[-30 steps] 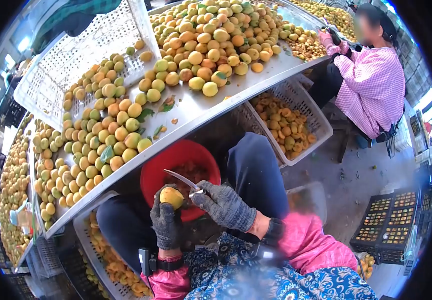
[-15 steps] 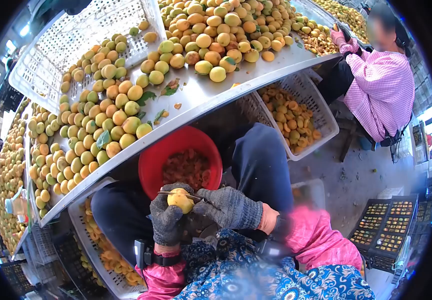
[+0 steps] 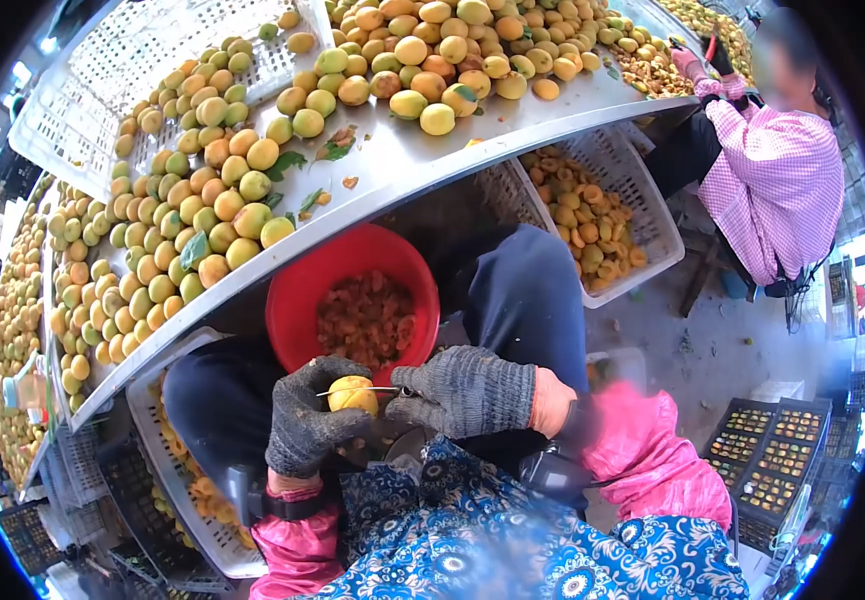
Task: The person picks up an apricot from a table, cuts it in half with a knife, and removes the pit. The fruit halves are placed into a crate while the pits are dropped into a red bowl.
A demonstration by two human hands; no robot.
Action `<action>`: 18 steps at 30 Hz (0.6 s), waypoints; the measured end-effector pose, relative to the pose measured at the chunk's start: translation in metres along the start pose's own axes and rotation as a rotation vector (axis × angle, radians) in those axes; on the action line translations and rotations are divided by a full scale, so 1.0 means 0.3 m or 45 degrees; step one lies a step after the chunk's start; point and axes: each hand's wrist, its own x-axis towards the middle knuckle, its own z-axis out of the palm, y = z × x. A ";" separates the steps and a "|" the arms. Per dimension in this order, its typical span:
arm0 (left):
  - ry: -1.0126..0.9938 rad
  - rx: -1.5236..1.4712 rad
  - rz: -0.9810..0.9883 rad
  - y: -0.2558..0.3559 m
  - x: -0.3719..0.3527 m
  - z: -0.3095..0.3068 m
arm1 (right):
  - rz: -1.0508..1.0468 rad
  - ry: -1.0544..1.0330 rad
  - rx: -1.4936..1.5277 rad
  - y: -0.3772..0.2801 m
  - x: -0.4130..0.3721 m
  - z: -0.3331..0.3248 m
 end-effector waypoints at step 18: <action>-0.215 1.178 0.328 0.080 0.031 0.001 | -0.182 -0.061 -0.295 -0.015 0.018 0.011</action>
